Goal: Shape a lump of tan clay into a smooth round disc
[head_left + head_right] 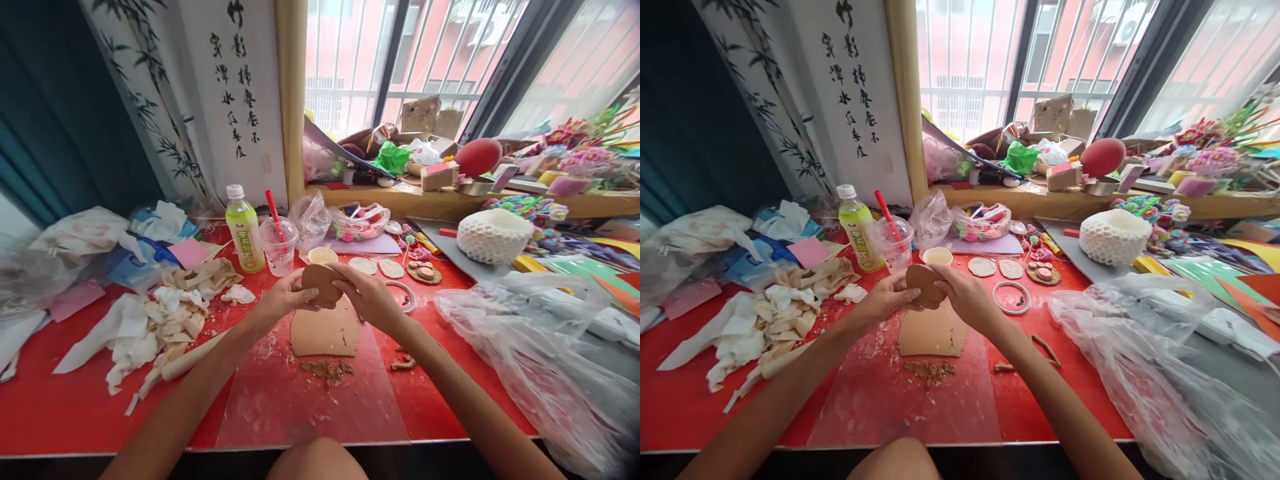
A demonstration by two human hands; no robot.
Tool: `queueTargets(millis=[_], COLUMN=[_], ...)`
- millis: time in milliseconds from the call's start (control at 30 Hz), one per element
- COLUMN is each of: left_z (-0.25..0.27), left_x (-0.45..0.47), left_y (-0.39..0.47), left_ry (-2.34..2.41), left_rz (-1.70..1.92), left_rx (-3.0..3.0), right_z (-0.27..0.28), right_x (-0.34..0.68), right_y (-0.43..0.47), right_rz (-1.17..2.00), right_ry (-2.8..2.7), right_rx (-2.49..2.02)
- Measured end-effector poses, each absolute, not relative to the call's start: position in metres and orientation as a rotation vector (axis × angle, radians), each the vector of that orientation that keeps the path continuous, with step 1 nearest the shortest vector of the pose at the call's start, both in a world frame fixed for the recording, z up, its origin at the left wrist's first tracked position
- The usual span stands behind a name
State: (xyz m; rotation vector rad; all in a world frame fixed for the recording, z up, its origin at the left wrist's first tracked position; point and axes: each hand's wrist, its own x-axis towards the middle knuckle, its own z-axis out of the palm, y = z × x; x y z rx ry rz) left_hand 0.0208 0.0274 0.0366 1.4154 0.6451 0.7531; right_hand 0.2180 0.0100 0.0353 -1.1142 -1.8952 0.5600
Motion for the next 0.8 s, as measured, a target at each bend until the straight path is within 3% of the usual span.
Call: queueTargets(millis=[100,367,700,800], left_z=[0.042,0.038,0.036,0.033], left_x=[0.006,0.007,0.015,0.017], left_y=[0.023,0.016,0.012,0.013], left_ry=[0.575,1.045,1.196,1.247], left_rz=[0.641,0.619,0.795,0.865], left_rx=[1.554,2.197,1.936,1.900], right_z=[0.032,0.004,0.013,0.007], right_x=[0.210,0.207,0.208,0.201], right_y=[0.017,0.014,-0.002,-0.005], right_rz=[0.568,0.731,0.911,0.787], right_ry=[-1.857,-1.784,-1.899,-2.008], right_rx=[-1.107,-1.121,-0.948,-1.041])
